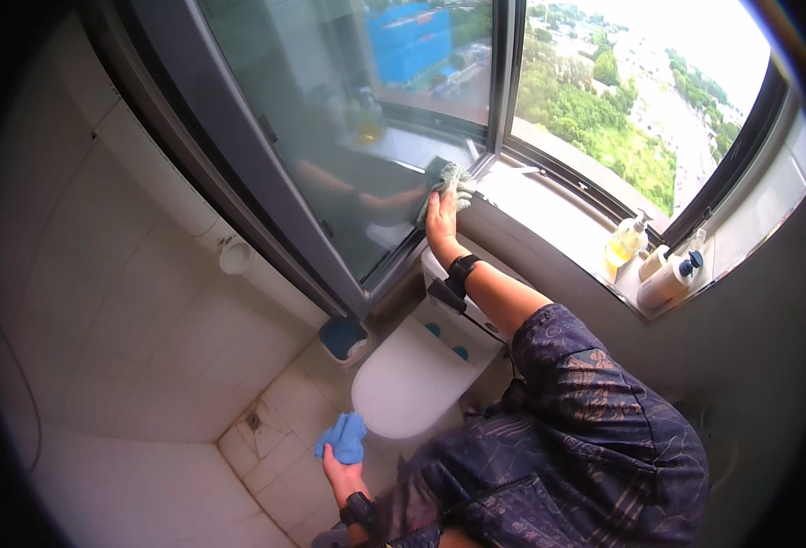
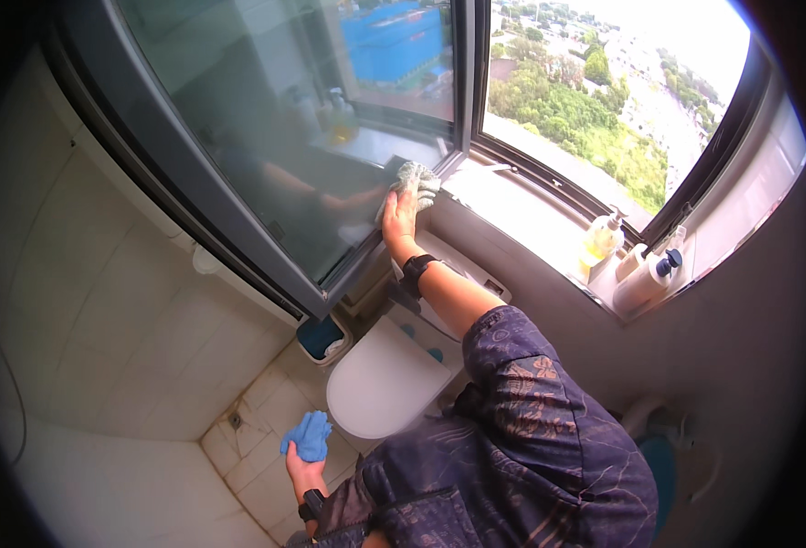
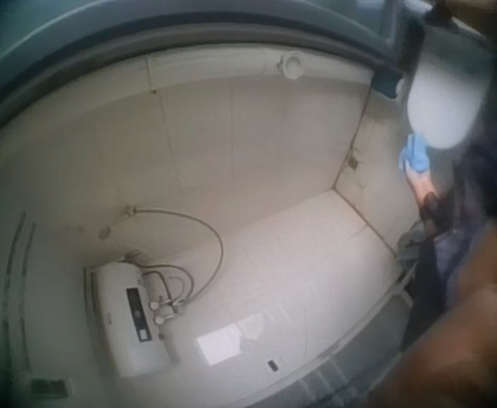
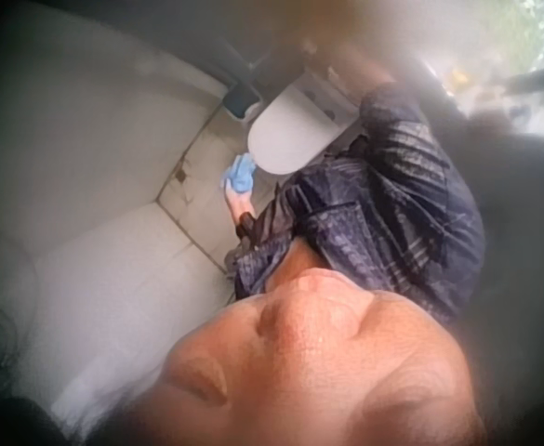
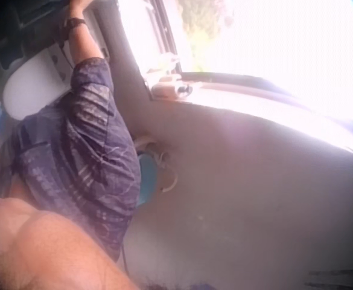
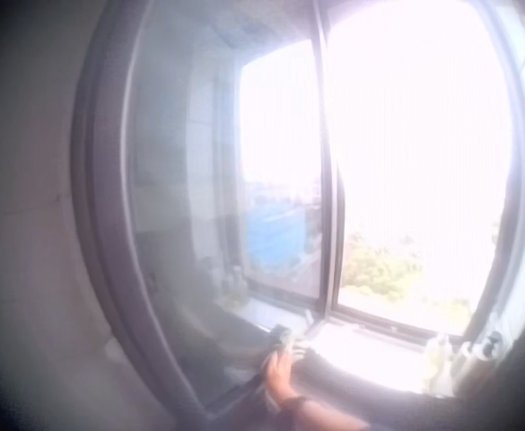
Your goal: The person cleans the toilet lid and the bathroom window using cloths, then wipes the rim of the toilet bowl.
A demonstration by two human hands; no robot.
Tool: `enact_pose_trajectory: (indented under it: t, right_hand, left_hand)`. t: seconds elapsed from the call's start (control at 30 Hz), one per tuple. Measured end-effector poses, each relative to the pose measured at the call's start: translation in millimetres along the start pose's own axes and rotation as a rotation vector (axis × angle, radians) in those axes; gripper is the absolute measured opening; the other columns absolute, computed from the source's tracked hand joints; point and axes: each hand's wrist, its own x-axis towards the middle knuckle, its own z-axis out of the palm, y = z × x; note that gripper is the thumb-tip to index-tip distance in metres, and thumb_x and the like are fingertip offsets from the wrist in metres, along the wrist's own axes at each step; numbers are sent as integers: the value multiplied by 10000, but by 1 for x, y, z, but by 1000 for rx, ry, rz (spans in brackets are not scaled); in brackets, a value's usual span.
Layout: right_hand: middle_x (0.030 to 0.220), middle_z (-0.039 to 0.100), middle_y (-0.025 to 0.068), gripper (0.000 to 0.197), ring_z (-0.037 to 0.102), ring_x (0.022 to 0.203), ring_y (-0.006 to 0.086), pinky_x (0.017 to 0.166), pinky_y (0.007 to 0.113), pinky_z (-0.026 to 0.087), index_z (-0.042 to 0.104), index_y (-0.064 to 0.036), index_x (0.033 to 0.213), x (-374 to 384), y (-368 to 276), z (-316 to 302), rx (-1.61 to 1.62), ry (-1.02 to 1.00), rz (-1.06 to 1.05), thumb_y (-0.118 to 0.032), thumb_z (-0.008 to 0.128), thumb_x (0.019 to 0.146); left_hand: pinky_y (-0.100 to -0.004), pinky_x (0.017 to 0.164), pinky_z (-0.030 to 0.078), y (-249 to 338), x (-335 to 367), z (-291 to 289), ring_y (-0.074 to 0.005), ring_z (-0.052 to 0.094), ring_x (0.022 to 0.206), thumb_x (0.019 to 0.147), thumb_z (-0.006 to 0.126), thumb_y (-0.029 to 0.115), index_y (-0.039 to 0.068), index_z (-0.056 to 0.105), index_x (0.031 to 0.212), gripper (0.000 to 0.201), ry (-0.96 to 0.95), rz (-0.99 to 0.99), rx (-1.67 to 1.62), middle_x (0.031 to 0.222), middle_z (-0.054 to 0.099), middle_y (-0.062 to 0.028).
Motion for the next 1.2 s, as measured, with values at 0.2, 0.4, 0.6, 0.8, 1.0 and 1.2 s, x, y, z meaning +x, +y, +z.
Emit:
enact_pose_trajectory:
  t: [0.2, 0.4, 0.6, 0.8, 1.0, 1.2]
  right_hand:
    - [1446, 187, 249, 589, 182, 1350, 356, 1106, 379, 156, 198, 44, 1386, -50, -27, 1, -33, -100, -5, -213, 440, 915]
    - [1421, 238, 256, 578, 235, 1323, 374, 1089, 382, 206, 200, 39, 1383, -93, -49, -3, -153, -177, -110, -171, 456, 909]
    - [1415, 243, 258, 544, 245, 1310, 403, 1085, 398, 234, 250, 21, 1364, -138, -59, -17, -222, -342, -204, -64, 471, 874]
    - [1354, 387, 201, 517, 344, 1282, 340, 1054, 379, 302, 398, -77, 1324, -158, -94, -47, -28, -643, -303, 34, 477, 825]
    - [1264, 474, 179, 491, 474, 1174, 319, 974, 316, 368, 450, -45, 1284, -92, -203, -61, 350, -414, -436, 64, 517, 809]
    - [1375, 332, 258, 533, 348, 1268, 396, 1029, 378, 303, 391, -59, 1340, 0, -336, -33, 416, -149, -907, -13, 522, 825]
  left_hand:
    - [-448, 1092, 236, 7, 2, -17, -383, 349, 1276, 952, 144, 371, -76, 324, 1339, 619, 68, 1, 13, 1375, 375, -219]
    - [-438, 1089, 235, 12, -1, -20, -379, 329, 1291, 956, 141, 368, -69, 322, 1344, 612, 41, -14, 4, 1384, 367, -214]
    - [-456, 1035, 323, 16, -1, -18, -357, 431, 1202, 979, 193, 359, -66, 366, 1302, 562, 99, -38, -7, 1322, 437, -199]
    - [-459, 1036, 320, 20, 7, -14, -378, 410, 1232, 968, 194, 381, -53, 363, 1321, 584, 179, -11, -20, 1352, 414, -206]
    - [-437, 997, 364, 27, 6, -12, -364, 435, 1217, 969, 174, 381, -35, 400, 1304, 580, 180, 19, 56, 1326, 453, -190]
    - [-430, 1013, 345, 28, 4, -29, -371, 403, 1243, 966, 144, 382, -39, 382, 1318, 598, 154, 41, 67, 1345, 431, -195]
